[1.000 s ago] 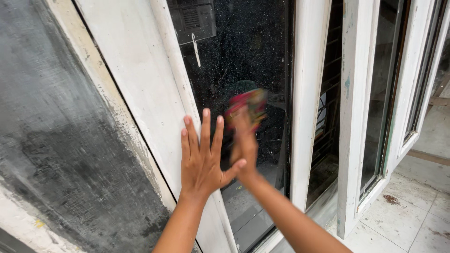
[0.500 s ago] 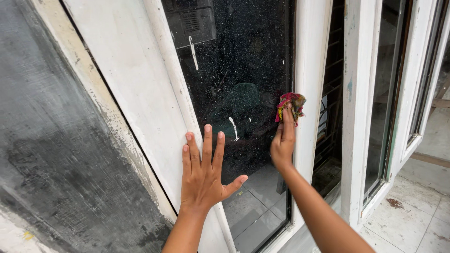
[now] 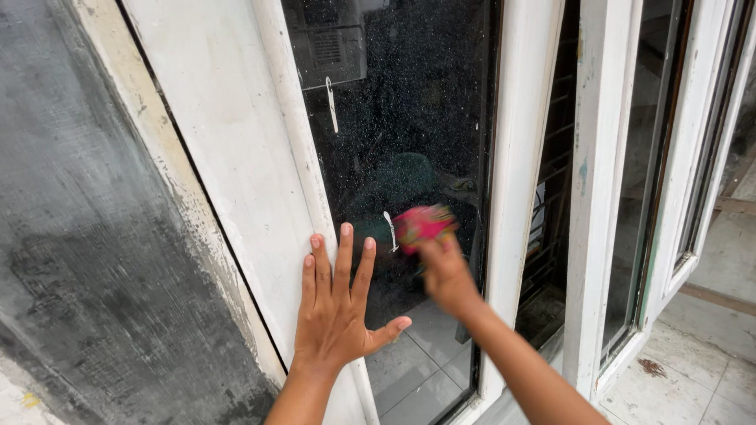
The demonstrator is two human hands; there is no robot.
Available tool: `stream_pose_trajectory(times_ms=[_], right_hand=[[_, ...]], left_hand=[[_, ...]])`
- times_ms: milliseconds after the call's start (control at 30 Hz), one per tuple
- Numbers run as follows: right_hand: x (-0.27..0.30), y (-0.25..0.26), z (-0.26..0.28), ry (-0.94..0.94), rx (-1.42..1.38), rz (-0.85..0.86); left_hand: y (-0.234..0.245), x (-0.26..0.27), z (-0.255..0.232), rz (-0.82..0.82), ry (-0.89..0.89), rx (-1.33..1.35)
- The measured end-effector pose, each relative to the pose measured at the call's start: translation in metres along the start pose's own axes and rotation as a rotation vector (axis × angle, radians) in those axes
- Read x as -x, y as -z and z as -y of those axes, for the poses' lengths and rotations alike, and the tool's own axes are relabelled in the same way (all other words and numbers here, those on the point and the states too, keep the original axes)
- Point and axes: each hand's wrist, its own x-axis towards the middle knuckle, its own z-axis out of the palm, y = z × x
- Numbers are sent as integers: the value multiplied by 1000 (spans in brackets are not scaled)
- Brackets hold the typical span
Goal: The person cleans a window frame and glass by wiping them with a cloth.
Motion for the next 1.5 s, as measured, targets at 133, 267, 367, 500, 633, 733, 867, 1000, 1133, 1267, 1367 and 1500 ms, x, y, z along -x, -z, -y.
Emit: stream_pose_trajectory(times_ms=[133,267,367,500,633,733,867,1000,1133,1267,1367,1500], right_hand=[[-14,11,-45,-275,-5,-335],[-21,-13,-7,-268,-77,-496],[-8,-47,50,-157,-135,-412],[27,-61,99,31,-239,-2],[27,-30,44,121,-73,-8],[17,-10,-23,-123,41,-262],[3,-12,-38,-222,74,-459],[-8,-47,27,-268,-46,-556],[18,-83,117,4,-117,-277],[21,-67,102,242,-82,-47],[12,-44,43,79,34,-131],[-15,-17,-21,-255,50,-398]], left_hand=[[-6,1,1,-11,-11,11],[-6,2,1,-16,-10,10],[-3,2,1,-23,-5,33],[0,5,1,-33,-8,85],[-1,5,5,2,-35,23],[1,6,6,-10,-49,29],[1,6,9,-18,-75,44],[1,7,10,-15,-83,66],[6,9,9,-7,-67,106],[5,7,10,-1,-71,107],[6,7,11,8,-84,85],[8,7,12,10,-97,31]])
